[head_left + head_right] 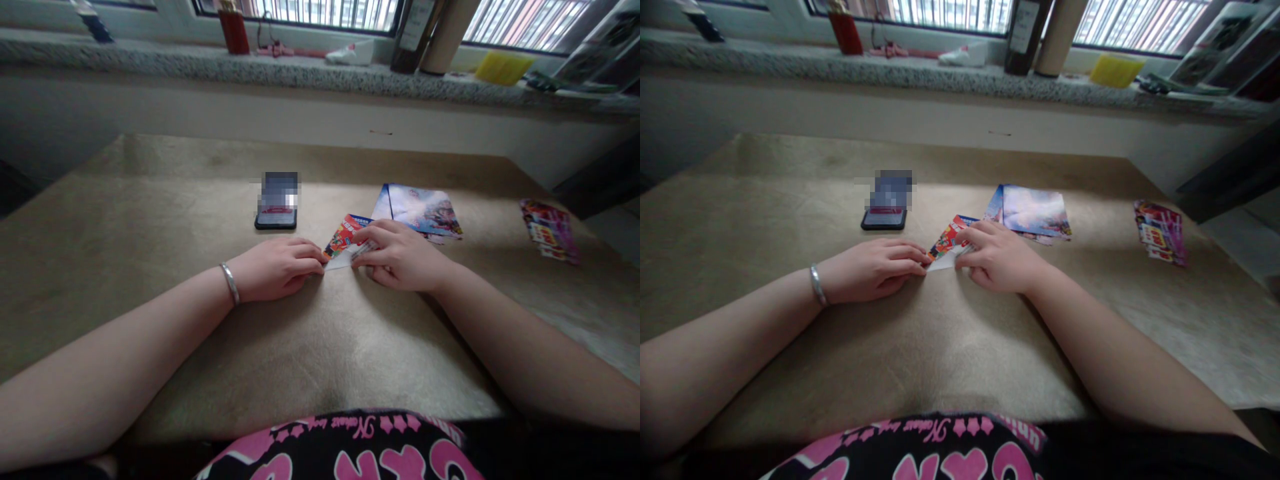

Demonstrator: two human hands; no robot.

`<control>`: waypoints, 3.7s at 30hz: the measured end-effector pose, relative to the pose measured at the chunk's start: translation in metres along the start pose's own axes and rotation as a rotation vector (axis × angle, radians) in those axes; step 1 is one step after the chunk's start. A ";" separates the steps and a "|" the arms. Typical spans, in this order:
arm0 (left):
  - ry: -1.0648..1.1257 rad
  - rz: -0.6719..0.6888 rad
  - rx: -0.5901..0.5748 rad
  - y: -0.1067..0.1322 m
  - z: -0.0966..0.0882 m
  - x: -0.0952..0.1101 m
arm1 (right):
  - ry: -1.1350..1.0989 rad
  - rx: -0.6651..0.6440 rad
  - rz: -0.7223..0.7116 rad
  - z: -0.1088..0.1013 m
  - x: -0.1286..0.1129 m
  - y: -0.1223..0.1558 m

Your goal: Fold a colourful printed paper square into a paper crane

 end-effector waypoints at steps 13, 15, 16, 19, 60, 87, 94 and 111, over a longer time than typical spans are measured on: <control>0.005 0.008 0.003 0.002 0.001 -0.001 | 0.007 -0.010 0.023 -0.003 0.005 0.005; 0.009 0.009 0.003 0.002 0.001 -0.001 | 0.003 -0.022 0.037 -0.003 0.008 0.007; 0.010 0.008 0.002 0.002 0.002 -0.002 | 0.001 -0.032 0.046 -0.003 0.010 0.009; 0.012 0.003 -0.003 0.003 0.002 -0.003 | 0.005 -0.075 0.079 -0.003 0.015 0.014; 0.130 0.031 0.012 0.008 -0.001 -0.008 | -0.087 -0.182 0.076 0.000 0.035 0.029; 0.137 -0.056 -0.013 0.003 0.001 -0.007 | -0.042 -0.102 0.051 0.004 -0.009 0.002; 0.231 -0.034 -0.002 0.005 -0.004 -0.007 | -0.089 -0.088 0.101 0.001 0.001 0.011; 0.310 -0.042 0.001 0.007 -0.004 -0.011 | -0.080 -0.177 0.138 -0.004 0.022 0.022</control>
Point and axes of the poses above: each hand's wrist, its own y-axis away from the middle knuckle, its own z-axis out of the palm, x = y × z, the point moved 2 cm from there along -y, towards the middle knuckle, and after that the axes turned 14 degrees about y, right-handed, at the moved point
